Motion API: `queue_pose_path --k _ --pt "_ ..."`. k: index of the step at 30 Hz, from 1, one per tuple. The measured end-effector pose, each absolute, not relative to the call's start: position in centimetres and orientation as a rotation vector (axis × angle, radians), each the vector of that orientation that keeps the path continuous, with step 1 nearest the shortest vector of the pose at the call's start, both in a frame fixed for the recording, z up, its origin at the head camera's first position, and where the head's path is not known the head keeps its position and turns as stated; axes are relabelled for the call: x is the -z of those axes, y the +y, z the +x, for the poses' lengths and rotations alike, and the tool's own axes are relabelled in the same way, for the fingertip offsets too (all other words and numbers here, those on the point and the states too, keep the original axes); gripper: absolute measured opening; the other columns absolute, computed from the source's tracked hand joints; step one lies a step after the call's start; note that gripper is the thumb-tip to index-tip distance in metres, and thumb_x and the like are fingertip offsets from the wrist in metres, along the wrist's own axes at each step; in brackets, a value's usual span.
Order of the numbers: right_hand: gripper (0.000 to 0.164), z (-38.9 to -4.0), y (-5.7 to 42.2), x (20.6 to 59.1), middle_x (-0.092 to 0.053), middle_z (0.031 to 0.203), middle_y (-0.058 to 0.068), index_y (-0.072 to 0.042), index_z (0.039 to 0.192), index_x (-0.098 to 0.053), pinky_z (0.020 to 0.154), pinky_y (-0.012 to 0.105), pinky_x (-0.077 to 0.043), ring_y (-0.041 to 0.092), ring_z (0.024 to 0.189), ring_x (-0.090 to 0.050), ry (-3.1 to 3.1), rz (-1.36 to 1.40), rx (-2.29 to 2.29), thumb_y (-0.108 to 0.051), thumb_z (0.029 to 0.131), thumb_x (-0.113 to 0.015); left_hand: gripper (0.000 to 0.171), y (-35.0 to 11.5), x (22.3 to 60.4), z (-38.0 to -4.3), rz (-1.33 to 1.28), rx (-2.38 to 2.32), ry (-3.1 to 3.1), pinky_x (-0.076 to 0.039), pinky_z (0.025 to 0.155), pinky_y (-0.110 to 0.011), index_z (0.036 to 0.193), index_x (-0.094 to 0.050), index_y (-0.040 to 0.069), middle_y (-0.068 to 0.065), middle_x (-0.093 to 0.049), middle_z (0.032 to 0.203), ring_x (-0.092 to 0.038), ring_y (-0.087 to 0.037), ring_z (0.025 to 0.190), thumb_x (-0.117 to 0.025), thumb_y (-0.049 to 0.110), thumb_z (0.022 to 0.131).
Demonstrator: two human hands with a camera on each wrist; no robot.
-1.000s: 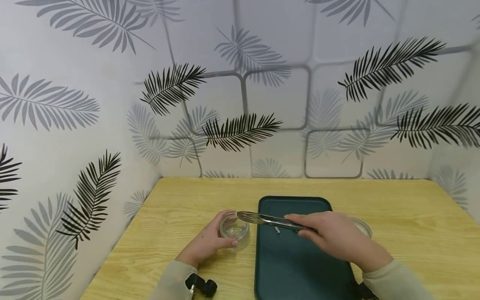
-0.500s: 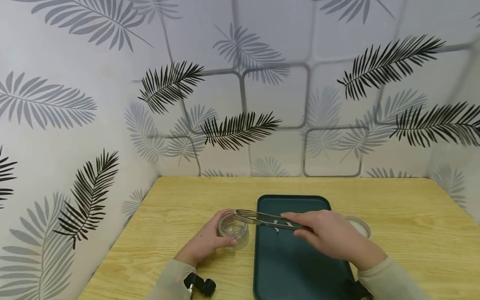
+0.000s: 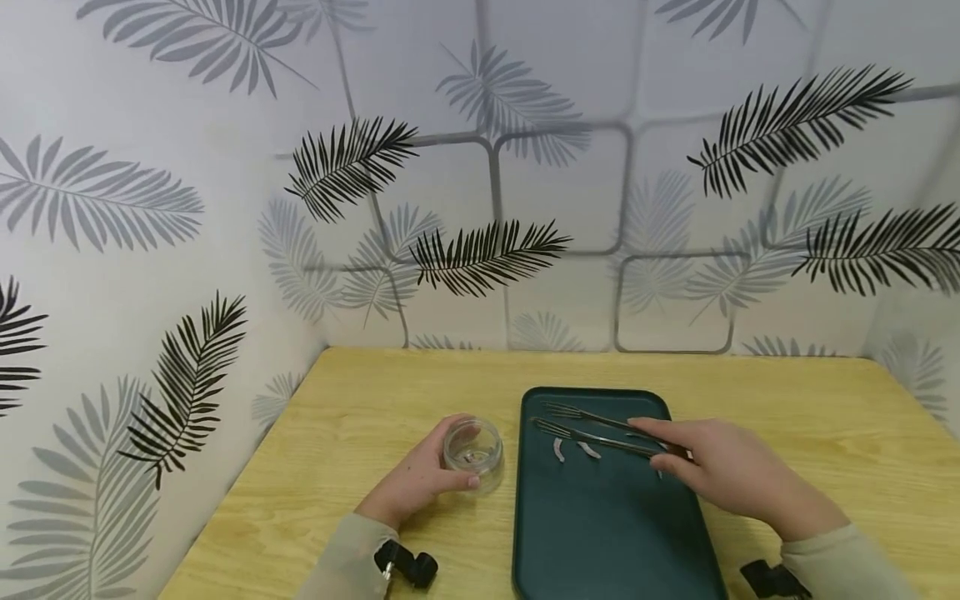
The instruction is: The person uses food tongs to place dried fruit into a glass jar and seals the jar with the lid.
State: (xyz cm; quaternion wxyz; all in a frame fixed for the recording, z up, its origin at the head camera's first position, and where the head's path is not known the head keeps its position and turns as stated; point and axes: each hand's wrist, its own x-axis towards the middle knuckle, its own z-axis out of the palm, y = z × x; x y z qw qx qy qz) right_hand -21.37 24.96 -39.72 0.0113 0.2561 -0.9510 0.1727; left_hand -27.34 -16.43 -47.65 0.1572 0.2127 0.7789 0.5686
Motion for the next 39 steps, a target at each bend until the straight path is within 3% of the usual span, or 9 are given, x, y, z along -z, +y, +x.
queue_pose_path --k 4,7,11,16,21,23,28,34,39 --pt "0.051 -21.6 26.4 40.0 -0.051 0.072 -0.017 -0.025 0.147 -0.056 0.06 0.03 -0.038 0.001 0.056 -0.042 -2.989 0.768 -0.514 -0.04 0.099 -0.064 0.082 -16.4 47.5 -27.5 0.61 -1.629 2.238 -0.032 0.111 -0.047 0.154 -0.036 0.019 -0.006 -0.046 0.153 -0.045 -0.025 0.138 -0.083 0.019 0.086" --pt "0.049 -21.6 27.3 40.3 -0.067 0.091 -0.013 -0.026 0.146 -0.057 0.064 0.032 -0.042 -0.001 0.065 -0.048 -3.012 0.758 -0.493 -0.035 0.099 -0.066 0.084 -16.4 47.4 -27.5 0.603 -1.623 2.236 -0.032 0.111 -0.047 0.155 -0.035 0.018 -0.006 -0.046 0.153 -0.044 -0.025 0.138 -0.083 0.02 0.086" --pt "0.049 -21.5 28.2 40.7 -0.071 0.111 -0.005 -0.026 0.145 -0.058 0.066 0.034 -0.045 0.0 0.074 -0.052 -3.032 0.742 -0.464 -0.036 0.098 -0.066 0.083 -16.4 47.3 -27.4 0.603 -1.618 2.247 -0.032 0.111 -0.047 0.154 -0.036 0.019 -0.006 -0.046 0.153 -0.045 -0.025 0.137 -0.083 0.02 0.086" --pt "0.049 -21.3 28.3 40.9 -0.068 0.096 -0.013 -0.027 0.144 -0.059 0.062 0.031 -0.039 0.0 0.06 -0.044 -3.048 0.735 -0.462 -0.036 0.097 -0.067 0.082 -16.5 47.5 -27.4 0.61 -1.62 2.252 -0.033 0.11 -0.046 0.153 -0.037 0.02 -0.006 -0.047 0.152 -0.046 -0.026 0.136 -0.083 0.019 0.086" --pt "0.049 -21.2 28.0 41.1 -0.053 0.071 -0.016 -0.03 0.146 -0.057 0.056 0.028 -0.036 0.003 0.049 -0.034 -3.07 0.728 -0.497 -0.035 0.098 -0.067 0.082 -16.5 47.7 -27.3 0.617 -1.621 2.245 -0.037 0.107 -0.042 0.154 -0.036 0.019 -0.008 -0.046 0.152 -0.049 -0.026 0.134 -0.083 0.019 0.086" --pt "0.049 -21.2 28.0 41.2 -0.058 0.075 -0.014 -0.029 0.145 -0.058 0.057 0.028 -0.036 0.003 0.049 -0.034 -3.067 0.728 -0.495 -0.035 0.098 -0.067 0.082 -16.5 47.6 -27.3 0.615 -1.626 2.242 -0.038 0.106 -0.04 0.154 -0.036 0.019 -0.008 -0.046 0.152 -0.049 -0.026 0.133 -0.083 0.019 0.086" --pt "0.047 -21.3 28.0 41.4 -0.072 0.109 -0.007 -0.027 0.143 -0.06 0.061 0.03 -0.038 0.002 0.05 -0.038 -3.058 0.729 -0.481 -0.034 0.097 -0.068 0.083 -16.5 47.5 -27.2 0.599 -1.632 2.227 -0.037 0.106 -0.041 0.154 -0.035 0.02 -0.007 -0.045 0.153 -0.049 -0.026 0.133 -0.083 0.02 0.087" --pt "0.046 -21.4 28.0 41.5 -0.071 0.1 -0.011 -0.028 0.143 -0.061 0.061 0.031 -0.039 0.002 0.05 -0.038 -3.052 0.728 -0.473 -0.032 0.097 -0.068 0.083 -16.4 47.4 -27.2 0.594 -1.628 2.225 -0.036 0.108 -0.045 0.155 -0.035 0.019 -0.007 -0.045 0.153 -0.048 -0.026 0.134 -0.083 0.02 0.087" --pt "0.045 -21.4 28.0 41.6 -0.073 0.105 -0.007 -0.028 0.141 -0.062 0.061 0.031 -0.039 0.001 0.052 -0.04 -3.026 0.732 -0.456 -0.031 0.097 -0.069 0.082 -16.4 47.3 -27.2 0.597 -1.62 2.227 -0.035 0.108 -0.045 0.155 -0.035 0.019 -0.007 -0.044 0.154 -0.047 -0.026 0.135 -0.082 0.021 0.087"
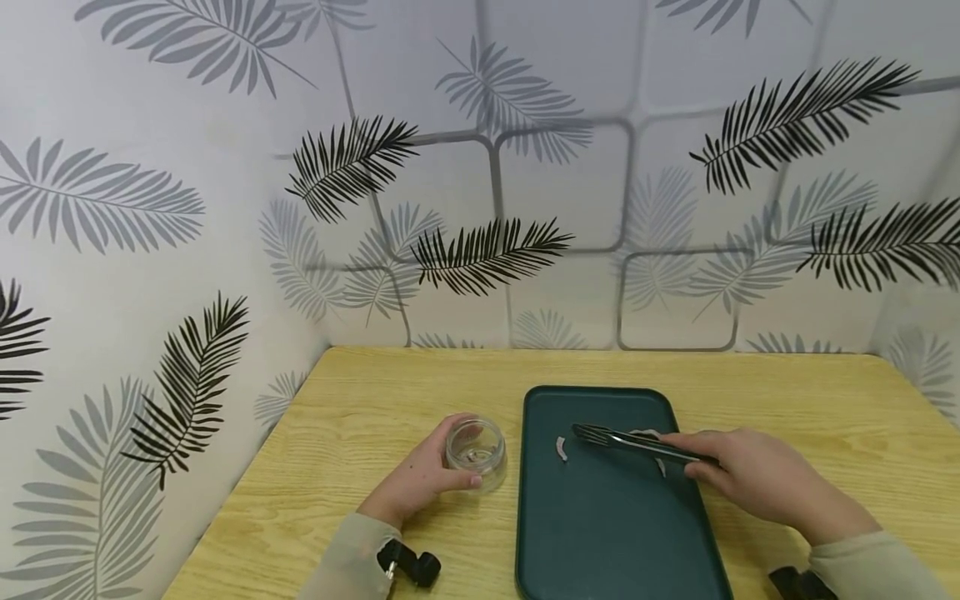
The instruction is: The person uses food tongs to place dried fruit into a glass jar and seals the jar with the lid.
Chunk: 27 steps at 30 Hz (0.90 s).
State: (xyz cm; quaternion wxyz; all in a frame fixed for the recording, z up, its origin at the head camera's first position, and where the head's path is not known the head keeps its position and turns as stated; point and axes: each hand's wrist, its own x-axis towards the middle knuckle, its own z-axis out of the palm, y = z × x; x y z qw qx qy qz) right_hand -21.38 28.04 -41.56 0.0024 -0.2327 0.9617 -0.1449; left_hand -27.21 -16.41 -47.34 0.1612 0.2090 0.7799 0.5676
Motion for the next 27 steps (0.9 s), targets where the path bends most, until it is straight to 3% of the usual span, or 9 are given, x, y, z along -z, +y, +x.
queue_pose_path --k 4,8,15,20,27 --pt "0.046 -21.2 28.1 41.6 -0.068 0.089 -0.014 -0.029 0.142 -0.061 0.059 0.03 -0.037 0.002 0.051 -0.037 3.031 -0.728 0.459 -0.031 0.097 -0.068 0.082 -16.3 47.4 -27.2 0.601 -1.619 2.23 -0.035 0.108 -0.045 0.154 -0.036 0.02 -0.007 -0.045 0.153 -0.047 -0.026 0.135 -0.083 0.021 0.087" --pt "0.046 -21.1 28.1 41.6 -0.05 0.067 -0.017 -0.03 0.144 -0.06 0.058 0.029 -0.036 0.003 0.049 -0.034 3.03 -0.723 0.457 -0.031 0.098 -0.066 0.082 -16.3 47.4 -27.2 0.607 -1.62 2.226 -0.034 0.109 -0.046 0.155 -0.035 0.02 -0.006 -0.044 0.154 -0.046 -0.026 0.136 -0.082 0.021 0.087" --pt "0.045 -21.1 27.8 41.1 -0.049 0.066 -0.019 -0.032 0.144 -0.059 0.057 0.029 -0.036 0.002 0.05 -0.034 3.021 -0.737 0.468 -0.032 0.1 -0.065 0.081 -16.3 47.4 -27.2 0.601 -1.61 2.234 -0.033 0.109 -0.046 0.154 -0.036 0.023 -0.005 -0.044 0.154 -0.044 -0.025 0.138 -0.082 0.02 0.088" --pt "0.046 -21.1 27.5 40.8 -0.039 0.057 -0.015 -0.036 0.146 -0.056 0.052 0.027 -0.033 0.003 0.046 -0.029 3.012 -0.76 0.495 -0.032 0.101 -0.063 0.08 -16.3 47.3 -27.2 0.607 -1.619 2.228 -0.033 0.11 -0.047 0.154 -0.036 0.023 -0.005 -0.045 0.154 -0.044 -0.025 0.138 -0.082 0.019 0.088" --pt "0.046 -20.9 26.5 40.0 -0.041 0.057 -0.017 -0.034 0.146 -0.055 0.052 0.026 -0.033 0.001 0.046 -0.029 3.001 -0.828 0.554 -0.032 0.101 -0.063 0.082 -16.3 47.4 -27.2 0.617 -1.631 2.219 -0.032 0.11 -0.048 0.155 -0.036 0.02 -0.007 -0.045 0.154 -0.044 -0.025 0.138 -0.082 0.019 0.087"
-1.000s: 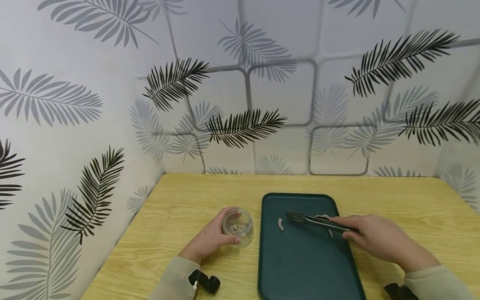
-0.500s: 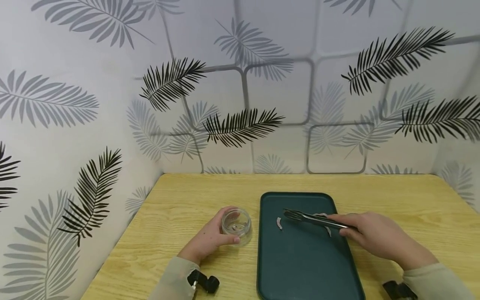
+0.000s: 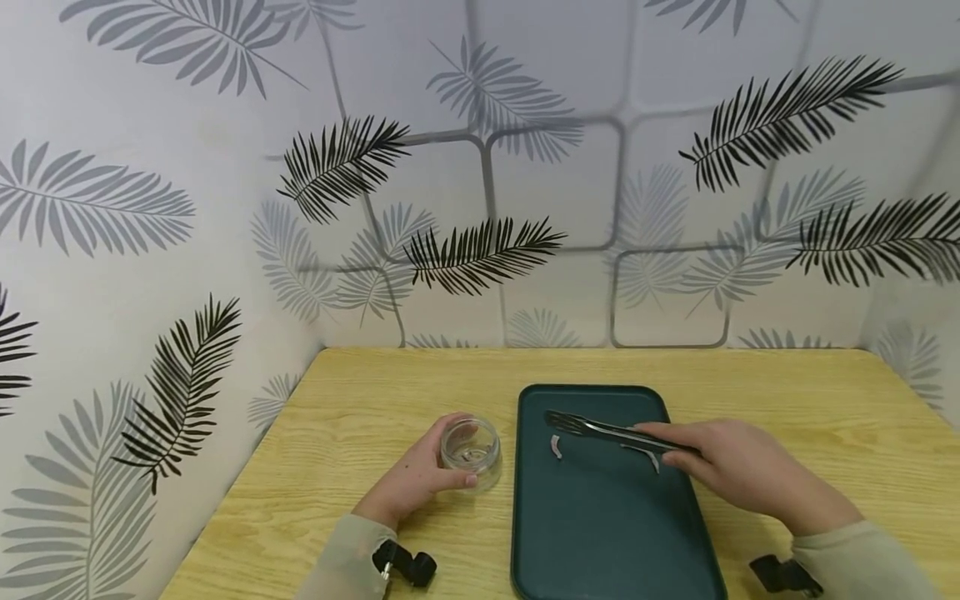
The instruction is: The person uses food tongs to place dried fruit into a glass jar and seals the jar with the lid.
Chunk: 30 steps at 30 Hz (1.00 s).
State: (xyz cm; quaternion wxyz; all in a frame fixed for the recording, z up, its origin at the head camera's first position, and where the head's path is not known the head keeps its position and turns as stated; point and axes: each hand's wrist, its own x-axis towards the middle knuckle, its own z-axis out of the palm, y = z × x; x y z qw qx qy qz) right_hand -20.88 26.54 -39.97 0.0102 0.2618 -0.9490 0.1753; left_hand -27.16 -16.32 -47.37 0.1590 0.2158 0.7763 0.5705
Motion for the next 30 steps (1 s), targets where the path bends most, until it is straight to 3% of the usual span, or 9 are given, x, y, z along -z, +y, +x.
queue_pose_path --k 4,15,23,30 --pt "0.046 -20.9 25.6 39.4 -0.05 0.067 -0.024 -0.032 0.147 -0.055 0.055 0.026 -0.035 0.0 0.05 -0.035 -2.935 0.874 -0.553 -0.036 0.101 -0.061 0.084 -16.4 47.4 -27.1 0.615 -1.636 2.209 -0.032 0.11 -0.048 0.156 -0.034 0.017 -0.008 -0.044 0.154 -0.044 -0.026 0.139 -0.082 0.019 0.087" --pt "0.049 -21.0 22.8 38.1 -0.047 0.069 -0.023 -0.03 0.148 -0.054 0.059 0.027 -0.037 -0.001 0.055 -0.038 -2.861 1.006 -0.566 -0.045 0.102 -0.056 0.083 -16.4 47.5 -27.2 0.607 -1.632 2.219 -0.034 0.109 -0.045 0.155 -0.035 0.019 -0.006 -0.044 0.154 -0.046 -0.026 0.137 -0.082 0.019 0.088" --pt "0.047 -21.1 20.8 37.7 -0.069 0.105 -0.02 -0.034 0.147 -0.054 0.061 0.027 -0.04 -0.004 0.064 -0.049 -2.839 1.057 -0.585 -0.043 0.101 -0.058 0.084 -16.3 47.5 -27.1 0.595 -1.638 2.215 -0.035 0.109 -0.044 0.156 -0.034 0.018 -0.007 -0.043 0.155 -0.043 -0.026 0.139 -0.082 0.017 0.087" --pt "0.049 -21.7 18.7 37.7 -0.061 0.084 -0.024 -0.034 0.147 -0.055 0.055 0.026 -0.037 -0.001 0.056 -0.041 -2.801 1.114 -0.58 -0.032 0.099 -0.065 0.088 -16.2 47.5 -27.1 0.549 -1.647 2.213 -0.042 0.101 -0.039 0.157 -0.033 0.018 -0.008 -0.045 0.149 -0.054 -0.027 0.123 -0.084 0.017 0.085"
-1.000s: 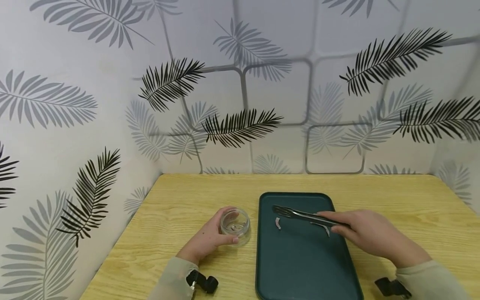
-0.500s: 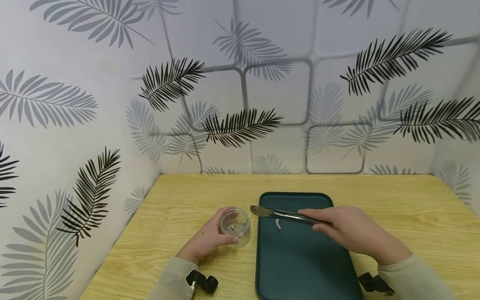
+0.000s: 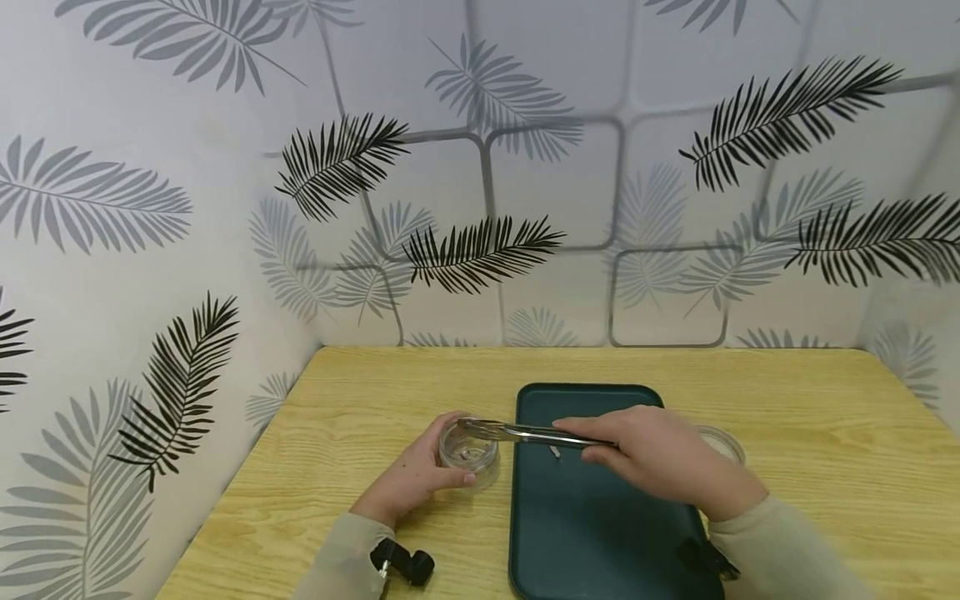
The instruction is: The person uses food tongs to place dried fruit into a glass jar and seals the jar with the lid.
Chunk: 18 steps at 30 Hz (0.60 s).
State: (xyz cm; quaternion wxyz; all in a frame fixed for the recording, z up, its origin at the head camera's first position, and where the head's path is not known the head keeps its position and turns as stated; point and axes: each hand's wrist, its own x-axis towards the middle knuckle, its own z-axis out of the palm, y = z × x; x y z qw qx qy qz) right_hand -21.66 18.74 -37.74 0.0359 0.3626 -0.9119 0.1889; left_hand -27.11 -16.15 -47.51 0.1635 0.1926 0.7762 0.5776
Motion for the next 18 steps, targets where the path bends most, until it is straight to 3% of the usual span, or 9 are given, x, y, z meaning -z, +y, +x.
queue_pose_path --k 18 --pt "0.05 -22.3 17.4 38.4 -0.07 0.101 -0.018 -0.034 0.148 -0.054 0.055 0.026 -0.037 -0.002 0.058 -0.045 -2.784 1.125 -0.536 -0.035 0.099 -0.065 0.089 -16.1 47.4 -27.1 0.545 -1.649 2.201 -0.043 0.098 -0.037 0.158 -0.03 0.017 -0.009 -0.046 0.145 -0.057 -0.026 0.118 -0.083 0.018 0.086"
